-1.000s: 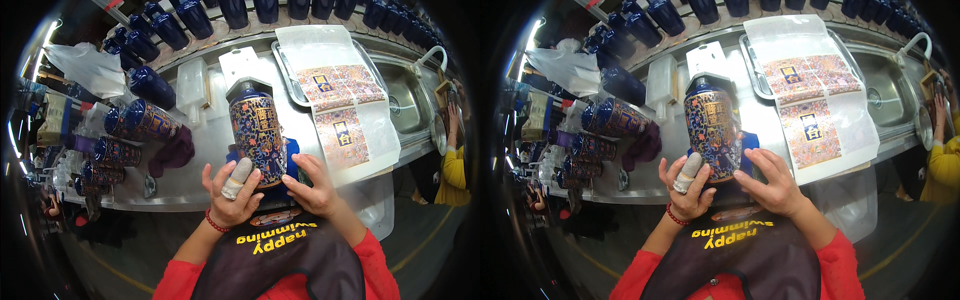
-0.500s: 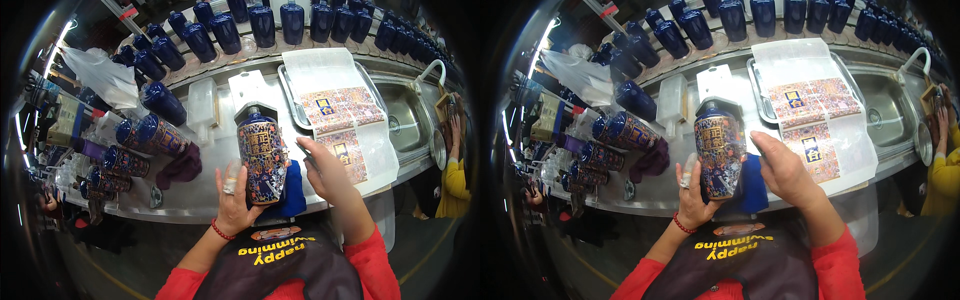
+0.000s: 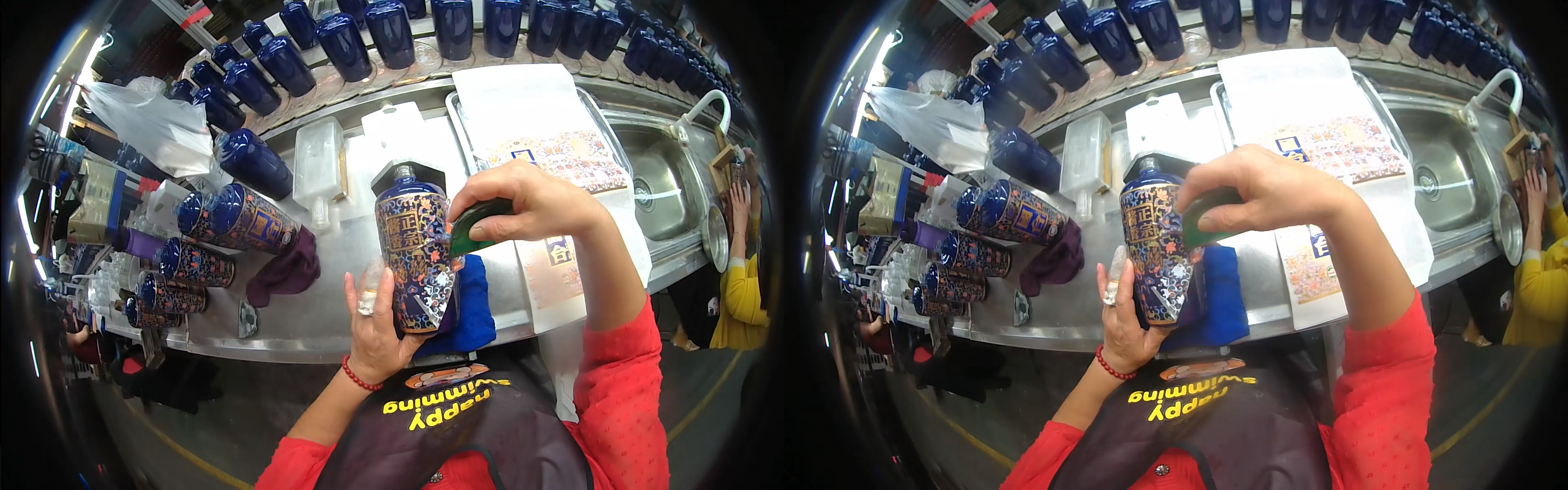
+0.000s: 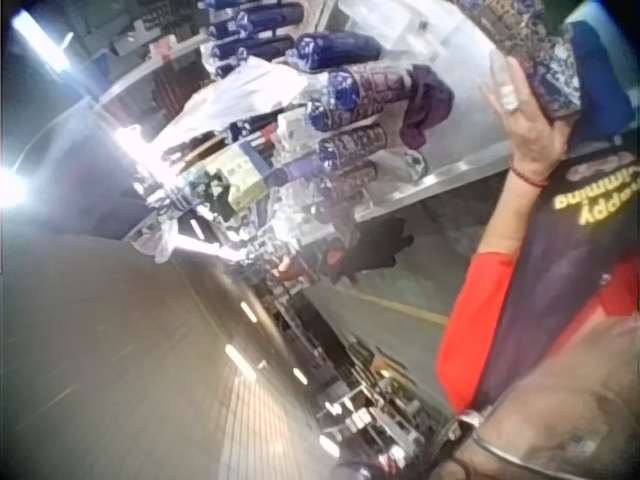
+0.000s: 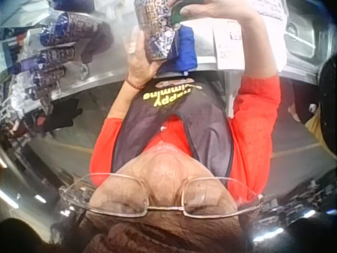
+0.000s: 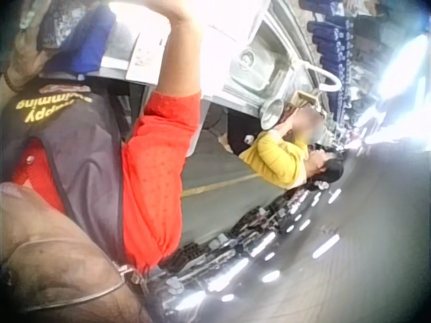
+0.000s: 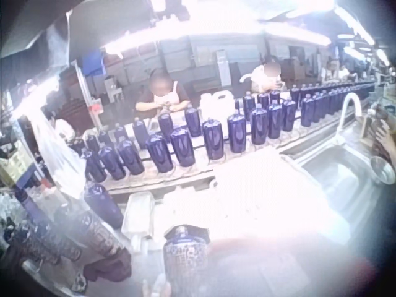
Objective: The person applies decorative stickers to a blue ceramic vase using a green squeegee tool. They smooth the sticker onto the vase surface, rotate the vase to access different areas, and continue smoothing the sticker until it adheres fully.
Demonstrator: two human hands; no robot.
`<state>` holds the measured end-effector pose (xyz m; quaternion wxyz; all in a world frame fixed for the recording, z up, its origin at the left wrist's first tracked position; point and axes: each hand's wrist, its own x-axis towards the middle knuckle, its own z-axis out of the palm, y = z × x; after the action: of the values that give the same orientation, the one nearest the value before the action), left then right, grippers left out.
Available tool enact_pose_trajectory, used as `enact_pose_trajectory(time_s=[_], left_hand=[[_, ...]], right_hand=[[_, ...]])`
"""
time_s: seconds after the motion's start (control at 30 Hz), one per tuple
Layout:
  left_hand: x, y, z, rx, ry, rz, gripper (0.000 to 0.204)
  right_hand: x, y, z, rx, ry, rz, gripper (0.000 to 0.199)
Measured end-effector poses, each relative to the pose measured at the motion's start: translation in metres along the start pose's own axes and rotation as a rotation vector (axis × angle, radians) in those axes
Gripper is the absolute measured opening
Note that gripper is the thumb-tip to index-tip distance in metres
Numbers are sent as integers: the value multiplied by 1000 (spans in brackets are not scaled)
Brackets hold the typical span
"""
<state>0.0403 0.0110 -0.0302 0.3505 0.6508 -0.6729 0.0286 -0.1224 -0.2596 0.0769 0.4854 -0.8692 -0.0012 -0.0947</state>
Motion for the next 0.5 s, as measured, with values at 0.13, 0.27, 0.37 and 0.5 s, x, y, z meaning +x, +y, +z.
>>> enact_pose_trajectory(time_s=[0.13,0.27,0.37,0.5], left_hand=[[-3,-2,1,27,-34,-5,93],[-6,-5,4,56,-39,-14,95],[-6,-6,5,51,-50,-23,97],[-3,-3,4,-41,26,-33,95]], right_hand=[[14,4,-5,-6,-129,29,30],[23,10,-4,-1,-180,29,32],[30,11,-2,-19,-206,-7,33],[37,9,-1,2,-248,-42,33]])
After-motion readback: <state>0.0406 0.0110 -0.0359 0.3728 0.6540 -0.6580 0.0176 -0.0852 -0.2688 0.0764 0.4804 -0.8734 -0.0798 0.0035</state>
